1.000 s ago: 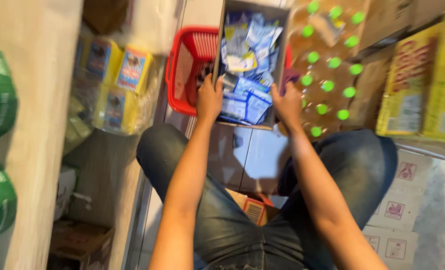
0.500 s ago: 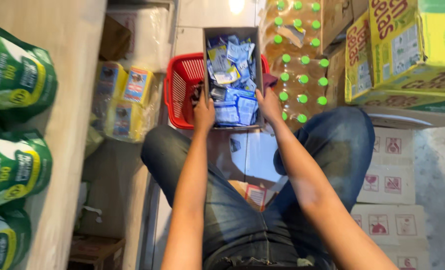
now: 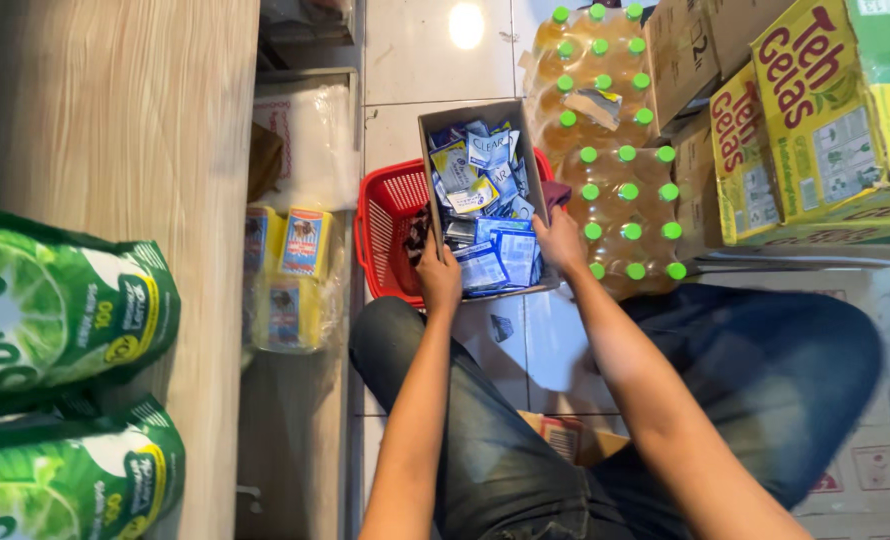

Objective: The person carries a box of sachets through an aisle, sits on the floor, and sorts through the sachets inside the box and a nearby basket with their hands.

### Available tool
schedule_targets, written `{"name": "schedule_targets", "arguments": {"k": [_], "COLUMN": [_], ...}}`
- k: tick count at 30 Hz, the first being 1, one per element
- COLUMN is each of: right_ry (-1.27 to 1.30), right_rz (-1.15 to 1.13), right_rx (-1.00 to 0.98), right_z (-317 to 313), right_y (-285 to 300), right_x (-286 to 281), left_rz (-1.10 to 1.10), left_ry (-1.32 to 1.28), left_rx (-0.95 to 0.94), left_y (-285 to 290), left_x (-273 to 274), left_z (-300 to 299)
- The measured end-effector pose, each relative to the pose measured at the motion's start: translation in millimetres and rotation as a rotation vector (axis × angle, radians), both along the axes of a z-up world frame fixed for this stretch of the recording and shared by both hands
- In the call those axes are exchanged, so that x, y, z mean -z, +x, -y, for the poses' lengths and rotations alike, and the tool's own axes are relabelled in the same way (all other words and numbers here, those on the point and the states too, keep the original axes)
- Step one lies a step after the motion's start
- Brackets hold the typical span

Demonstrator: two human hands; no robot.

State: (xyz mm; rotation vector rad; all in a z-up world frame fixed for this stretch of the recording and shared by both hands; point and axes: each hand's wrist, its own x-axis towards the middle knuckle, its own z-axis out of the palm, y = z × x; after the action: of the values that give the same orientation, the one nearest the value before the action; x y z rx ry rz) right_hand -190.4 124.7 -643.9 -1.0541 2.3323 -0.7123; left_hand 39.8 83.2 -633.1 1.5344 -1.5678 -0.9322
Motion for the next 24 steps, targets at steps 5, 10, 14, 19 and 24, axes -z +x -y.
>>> {"name": "schedule_targets", "arguments": {"k": [5,10,14,19,24], "right_ry": [0.046,0.112,0.116,0.111,0.132], "right_rz": [-0.085,-0.097,-0.102,-0.047,-0.06], "right_rx": [-0.078,-0.127,-0.157,-0.183,-0.2], "right_z": [-4.8,-23.4,-38.5,-55.8,-62.0], "right_y": [-4.5,-6.4,-6.4,-15.5,-20.5], "right_x": [1.9,2.9,-4.0,-13.9,-5.4], "left_rz": [0.066,0.155,0.217,0.461,0.403], "left_ry": [0.086,0.073,0.069,0.368,0.313], "left_rx": [-0.003,0.05,0.146,0.307,0.371], "left_y": [-1.0,11.0,21.4,23.2,33.1], "left_x": [12.5,30.5,42.3,53.3,41.7], "left_z": [-3.5,-21.6,-22.6,-16.2,-21.4]}}
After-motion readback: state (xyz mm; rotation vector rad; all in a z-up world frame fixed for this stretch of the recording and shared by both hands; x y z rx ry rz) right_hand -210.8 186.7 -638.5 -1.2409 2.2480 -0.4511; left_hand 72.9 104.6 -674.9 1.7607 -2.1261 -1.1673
